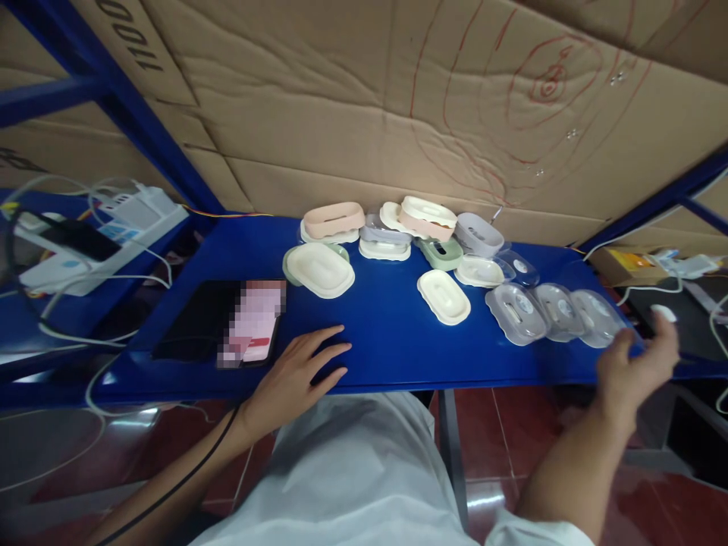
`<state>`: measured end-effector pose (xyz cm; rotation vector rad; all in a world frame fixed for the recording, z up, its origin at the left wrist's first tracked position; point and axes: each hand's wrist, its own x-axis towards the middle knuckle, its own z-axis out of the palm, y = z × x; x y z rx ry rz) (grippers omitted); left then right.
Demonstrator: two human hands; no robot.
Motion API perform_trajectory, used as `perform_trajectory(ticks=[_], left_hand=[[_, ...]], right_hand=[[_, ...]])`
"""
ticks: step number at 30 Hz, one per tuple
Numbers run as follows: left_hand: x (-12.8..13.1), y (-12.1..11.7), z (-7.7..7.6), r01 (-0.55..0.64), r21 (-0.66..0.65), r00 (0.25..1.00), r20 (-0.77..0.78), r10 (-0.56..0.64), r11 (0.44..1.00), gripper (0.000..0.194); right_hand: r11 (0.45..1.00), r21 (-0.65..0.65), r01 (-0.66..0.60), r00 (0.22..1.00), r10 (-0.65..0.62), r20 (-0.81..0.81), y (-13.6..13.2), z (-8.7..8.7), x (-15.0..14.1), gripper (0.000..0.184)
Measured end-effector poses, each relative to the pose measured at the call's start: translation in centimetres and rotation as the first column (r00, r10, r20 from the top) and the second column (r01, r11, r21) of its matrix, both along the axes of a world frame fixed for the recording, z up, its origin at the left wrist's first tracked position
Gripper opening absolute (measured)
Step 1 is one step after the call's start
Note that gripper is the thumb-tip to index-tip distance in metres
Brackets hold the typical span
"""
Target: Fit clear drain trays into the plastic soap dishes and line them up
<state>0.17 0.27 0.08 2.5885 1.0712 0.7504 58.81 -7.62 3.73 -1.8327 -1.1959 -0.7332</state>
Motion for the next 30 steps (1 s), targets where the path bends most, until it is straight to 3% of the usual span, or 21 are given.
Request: perform_trajectory(ticks=[2, 4, 5, 7, 10, 13, 14, 15, 17, 19, 21, 23, 24, 26, 28, 30], left_hand=[[0.0, 0.0, 0.0, 0.004, -0.001, 1.000, -0.011, -0.004, 1.000, 0.032], [0.1, 0.0, 0.0, -0.001, -0.002, 1.000, -0.012, 0.001, 1.000, 0.033], [0.1, 0.0, -0.1, -0.005, -0.004, 1.000, -0.009, 0.005, 1.000, 0.034], [0.0, 0.0, -0.1, -0.012, -0.010, 1.000, -0.001, 0.012, 1.000, 0.037], [0.0, -0.1, -0.1, -0.016, -0.027, 1.000, 0.020, 0.016, 1.000, 0.045], [-0.1, -0.1, 0.0, -0.014, -0.026, 1.000, 0.023, 0.014, 1.000, 0.051], [-0.1, -0.1, 0.0, -0.010, -0.016, 1.000, 0.013, 0.011, 1.000, 0.053], [-0.1, -0.1, 0.0, -0.006, 0.000, 1.000, 0.001, 0.006, 1.000, 0.054], [-0.1, -0.1, 0.0, 0.013, 0.034, 1.000, -0.022, -0.012, 0.999, 0.053], [-0.1, 0.0, 0.0, 0.033, 0.057, 0.999, -0.030, -0.032, 0.998, 0.050], [0.0, 0.0, 0.0, 0.048, 0.060, 0.999, -0.028, -0.047, 0.997, 0.046], [0.0, 0.0, 0.1, 0.057, 0.045, 0.998, -0.019, -0.056, 0.997, 0.040], [0.0, 0.0, 0.2, 0.056, 0.038, 0.998, -0.014, -0.055, 0.998, 0.036], [0.1, -0.1, 0.3, 0.038, 0.027, 0.999, -0.004, -0.038, 0.999, 0.028], [0.1, -0.2, 0.3, 0.016, 0.025, 1.000, 0.003, -0.016, 1.000, 0.023], [0.2, -0.2, 0.2, 0.008, 0.029, 1.000, 0.006, -0.008, 1.000, 0.019]], right_hand=[[0.966, -0.142, -0.215, 0.975, 0.221, 0.025, 2.0, 0.7, -7.4, 0.051], [0.781, -0.444, -0.440, 0.859, 0.510, 0.046, 4.6, 0.3, -14.6, 0.051], [0.699, -0.548, -0.459, 0.817, 0.574, 0.048, 5.9, -0.1, -17.6, 0.051], [0.624, -0.653, -0.428, 0.795, 0.604, 0.056, 7.8, -0.9, -22.2, 0.052], [0.512, -0.708, -0.486, 0.733, 0.680, -0.012, 9.1, -0.9, -25.9, 0.044], [0.342, -0.688, -0.640, 0.580, 0.803, -0.140, 9.9, 0.8, -26.8, 0.038], [0.329, -0.671, -0.664, 0.556, 0.818, -0.149, 10.4, 1.4, -26.5, 0.038], [0.359, -0.661, -0.659, 0.571, 0.811, -0.129, 11.1, 2.0, -26.0, 0.039], [0.530, -0.652, -0.542, 0.710, 0.704, -0.017, 12.9, 2.6, -24.2, 0.042], [0.714, -0.624, -0.318, 0.866, 0.487, 0.116, 14.7, 2.5, -22.1, 0.048], [0.791, -0.587, -0.175, 0.926, 0.334, 0.174, 15.8, 2.2, -20.8, 0.051], [0.748, -0.604, -0.275, 0.892, 0.433, 0.131, 16.0, 1.9, -21.2, 0.047], [0.681, -0.623, -0.386, 0.834, 0.546, 0.081, 15.9, 1.8, -22.1, 0.045], [0.492, -0.645, -0.584, 0.658, 0.752, -0.022, 15.5, 1.9, -25.1, 0.044], [0.356, -0.650, -0.671, 0.516, 0.854, -0.066, 15.5, 2.2, -29.0, 0.045], [0.317, -0.658, -0.683, 0.454, 0.890, -0.042, 16.2, 2.4, -32.7, 0.051]])
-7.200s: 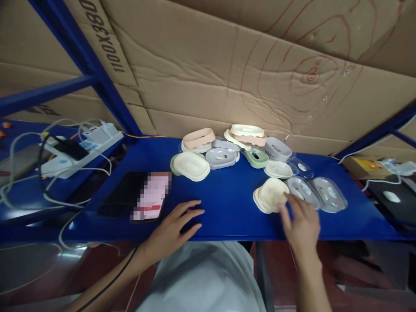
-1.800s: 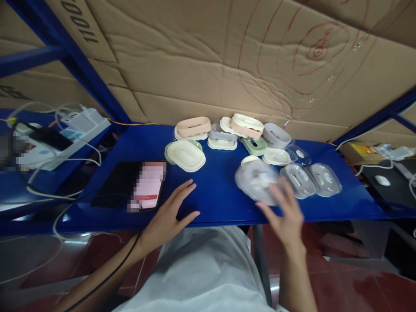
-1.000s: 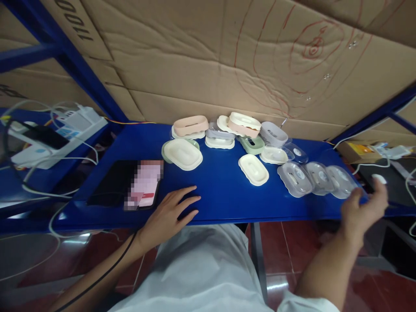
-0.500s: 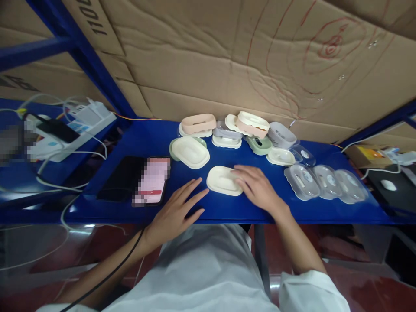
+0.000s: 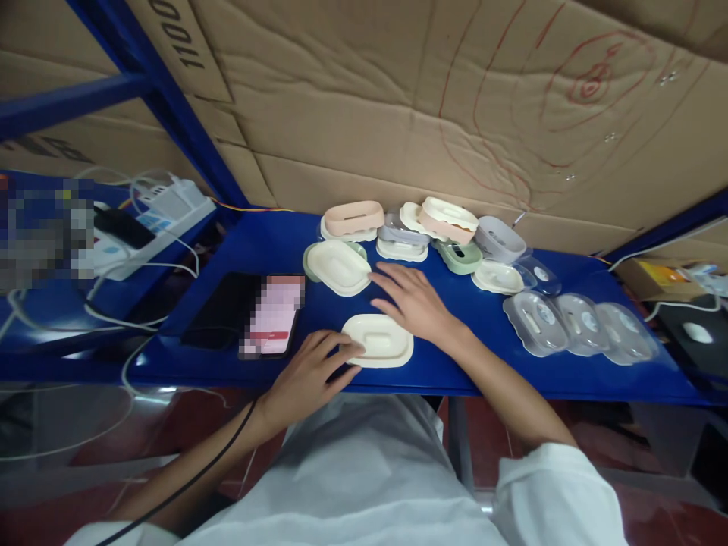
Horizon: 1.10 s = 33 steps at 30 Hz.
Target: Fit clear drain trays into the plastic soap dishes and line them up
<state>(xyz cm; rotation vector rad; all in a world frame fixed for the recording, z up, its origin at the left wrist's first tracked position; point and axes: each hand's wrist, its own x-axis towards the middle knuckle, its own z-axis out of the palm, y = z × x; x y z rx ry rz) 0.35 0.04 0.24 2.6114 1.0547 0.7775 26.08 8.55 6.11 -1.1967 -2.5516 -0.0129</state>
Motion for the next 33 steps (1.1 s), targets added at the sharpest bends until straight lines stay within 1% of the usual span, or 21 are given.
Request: perform_trajectory(ticks=[2, 3, 4, 6, 8, 9, 11, 13, 15, 16, 18, 19, 21, 23, 24, 26, 27, 28, 29, 31, 33], left_hand=[[0.0, 0.0, -0.1, 0.004, 0.008, 1.000, -0.004, -0.004, 1.000, 0.017], [0.0, 0.0, -0.1, 0.007, 0.011, 1.000, -0.008, -0.006, 1.000, 0.016], [0.0, 0.0, -0.1, 0.010, 0.012, 1.000, -0.011, -0.010, 1.000, 0.016], [-0.1, 0.0, 0.0, 0.017, 0.002, 1.000, -0.010, -0.017, 1.000, 0.016], [-0.2, 0.0, 0.0, 0.025, -0.018, 1.000, -0.002, -0.025, 1.000, 0.017], [-0.2, 0.0, 0.0, 0.029, -0.029, 1.000, 0.004, -0.029, 0.999, 0.017], [-0.3, 0.0, 0.0, 0.034, -0.049, 0.999, 0.013, -0.033, 0.998, 0.017], [-0.3, 0.0, -0.1, 0.021, -0.042, 0.999, 0.027, -0.020, 0.999, 0.016], [-0.3, 0.0, -0.1, -0.005, -0.007, 0.999, 0.043, 0.006, 1.000, 0.013], [-0.3, 0.0, -0.1, -0.017, 0.015, 0.998, 0.055, 0.017, 1.000, 0.010], [-0.2, -0.1, -0.2, -0.023, 0.040, 0.997, 0.075, 0.020, 0.999, 0.006], [-0.2, -0.1, -0.2, -0.019, 0.041, 0.997, 0.080, 0.015, 0.999, 0.006], [-0.2, -0.1, -0.3, -0.014, 0.035, 0.997, 0.083, 0.011, 0.999, 0.008], [-0.2, -0.1, -0.6, -0.030, 0.032, 0.996, 0.084, 0.027, 0.999, 0.011], [-0.2, -0.1, -0.7, -0.042, 0.033, 0.995, 0.088, 0.039, 0.999, 0.013], [-0.2, -0.1, -0.8, -0.065, 0.036, 0.993, 0.098, 0.061, 0.997, 0.017], [-0.2, -0.1, -0.9, -0.075, 0.036, 0.993, 0.098, 0.071, 0.997, 0.021], [-0.1, -0.1, -0.9, -0.088, 0.039, 0.992, 0.094, 0.084, 0.995, 0.028], [-0.1, -0.2, -0.9, -0.111, 0.049, 0.990, 0.088, 0.106, 0.993, 0.036], [-0.1, -0.4, -0.8, -0.165, 0.098, 0.984, 0.081, 0.157, 0.981, 0.052], [-0.1, -0.5, -0.7, -0.197, 0.165, 0.979, 0.083, 0.185, 0.967, 0.060]], right_hand=[[0.999, 0.029, -0.035, 0.999, 0.034, 0.029, 1.4, -0.1, -2.9, 0.062], [0.998, 0.039, -0.047, 0.998, 0.045, 0.041, 2.1, -0.2, -3.8, 0.065], [0.998, 0.042, -0.053, 0.997, 0.051, 0.049, 2.8, -0.4, -4.4, 0.064], [0.998, 0.038, -0.055, 0.997, 0.053, 0.058, 3.5, -0.8, -4.3, 0.048], [0.998, 0.048, -0.035, 0.998, 0.032, 0.052, 3.2, -1.2, -2.7, 0.031], [0.998, 0.059, -0.019, 0.999, 0.017, 0.044, 2.6, -1.3, -1.5, 0.028], [0.997, 0.079, 0.011, 0.999, -0.014, 0.031, 0.9, -1.5, 1.6, 0.027], [0.996, 0.080, 0.041, 0.998, -0.044, 0.036, -0.8, -1.4, 4.4, 0.028], [0.993, 0.084, 0.086, 0.995, -0.091, 0.048, -1.9, -1.0, 6.0, 0.029], [0.989, 0.092, 0.113, 0.992, -0.118, 0.049, -2.0, -0.8, 6.1, 0.030], [0.984, 0.110, 0.138, 0.989, -0.142, 0.032, -1.3, -0.4, 5.0, 0.033], [0.986, 0.113, 0.120, 0.992, -0.124, 0.022, -0.5, -0.3, 3.9, 0.033], [0.994, 0.105, 0.028, 0.999, -0.030, 0.016, 2.0, -0.4, 1.0, 0.035], [0.994, 0.089, -0.067, 0.997, 0.063, 0.047, 4.9, -0.8, -2.1, 0.041], [0.993, 0.073, -0.096, 0.993, 0.090, 0.075, 6.1, -0.9, -3.3, 0.043], [0.992, 0.047, -0.114, 0.986, 0.107, 0.126, 7.5, -1.1, -4.8, 0.036], [0.992, 0.046, -0.114, 0.984, 0.107, 0.141, 7.4, -1.1, -4.9, 0.032], [0.992, 0.061, -0.112, 0.984, 0.102, 0.144, 6.7, -0.9, -4.8, 0.030], [0.990, 0.092, -0.107, 0.986, 0.094, 0.137, 5.5, -0.7, -4.3, 0.029], [0.983, 0.162, -0.089, 0.991, 0.071, 0.114, 1.8, -0.2, -2.7, 0.031], [0.980, 0.183, -0.072, 0.992, 0.052, 0.111, -2.5, 0.2, -1.1, 0.031]])
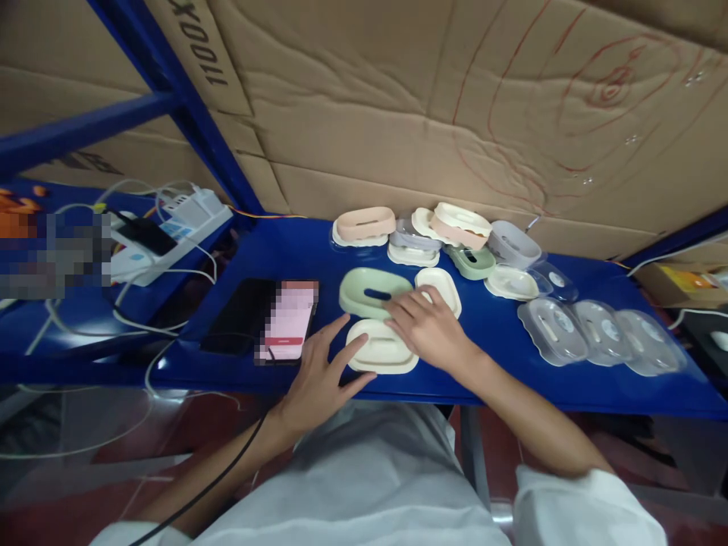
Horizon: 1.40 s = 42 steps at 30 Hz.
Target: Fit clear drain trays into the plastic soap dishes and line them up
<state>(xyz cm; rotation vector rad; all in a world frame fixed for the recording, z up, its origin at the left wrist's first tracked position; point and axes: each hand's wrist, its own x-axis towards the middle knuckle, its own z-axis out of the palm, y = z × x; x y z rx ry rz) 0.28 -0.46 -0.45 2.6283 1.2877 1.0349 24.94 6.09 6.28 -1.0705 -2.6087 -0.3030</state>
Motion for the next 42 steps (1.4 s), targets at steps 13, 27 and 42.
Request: perform_trajectory(ticks=[13, 27, 42], left_hand=[[0.0, 0.5, -0.2, 0.140, -0.090, 0.990, 0.033, -0.138, 0.986, 0.044], [-0.1, 0.5, 0.2, 0.146, -0.097, 0.989, 0.008, -0.146, 0.984, 0.027], [-0.2, 0.5, 0.4, 0.170, -0.155, 0.980, 0.134, -0.150, 0.973, 0.033]], right_hand=[[0.999, -0.047, 0.004, 0.992, -0.010, -0.130, -7.8, -4.0, 2.1, 0.037], [0.996, -0.064, 0.058, 0.992, -0.064, -0.108, 2.0, 1.4, 2.5, 0.043], [0.779, -0.333, 0.531, 0.836, -0.547, 0.052, -1.2, -2.7, 5.5, 0.048]])
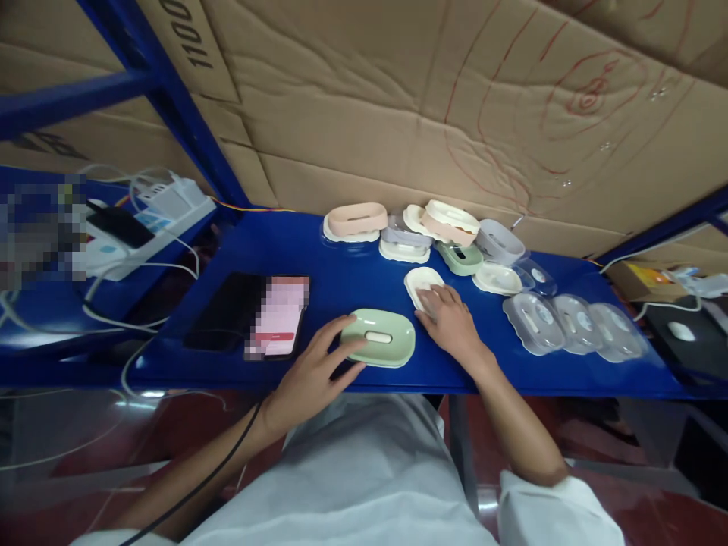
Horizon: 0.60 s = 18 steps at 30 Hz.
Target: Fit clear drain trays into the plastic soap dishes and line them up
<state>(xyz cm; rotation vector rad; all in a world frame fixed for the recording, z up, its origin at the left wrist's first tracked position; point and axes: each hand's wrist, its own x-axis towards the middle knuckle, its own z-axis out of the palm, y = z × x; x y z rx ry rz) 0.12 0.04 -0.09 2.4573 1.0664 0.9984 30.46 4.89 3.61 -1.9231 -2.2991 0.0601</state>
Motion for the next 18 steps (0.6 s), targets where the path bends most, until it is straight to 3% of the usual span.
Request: perform_trajectory(ticks=[4, 8, 11, 14, 16, 18], left_hand=[[0.0, -0.1, -0.1, -0.028, -0.124, 0.997, 0.069, 0.037, 0.992, 0.065], [-0.1, -0.1, -0.3, -0.034, -0.183, 0.995, 0.090, 0.051, 0.983, 0.079], [-0.1, -0.1, -0.3, -0.033, -0.155, 0.996, 0.077, 0.045, 0.987, 0.075], [-0.1, 0.0, -0.3, -0.007, -0.059, 0.999, 0.032, 0.009, 0.998, 0.044], [0.0, 0.1, -0.2, 0.011, -0.004, 1.000, 0.007, -0.011, 1.000, 0.028], [0.0, 0.1, -0.2, 0.015, 0.016, 1.000, -0.002, -0.015, 1.000, 0.025]], right_hand=[[0.952, 0.143, -0.271, 0.918, 0.300, -0.260, -2.5, 1.1, 0.1, 0.036], [0.836, 0.181, -0.518, 0.794, 0.548, -0.263, -4.5, 1.2, -1.6, 0.034], [0.863, 0.219, -0.454, 0.830, 0.500, -0.248, -4.2, 0.2, -1.0, 0.035], [0.926, 0.223, -0.303, 0.904, 0.353, -0.240, -2.8, -1.2, 1.2, 0.034], [0.943, 0.172, -0.285, 0.927, 0.317, -0.200, -1.6, -1.5, 2.6, 0.034], [0.942, 0.151, -0.300, 0.937, 0.321, -0.138, -0.2, -1.0, 3.7, 0.035]])
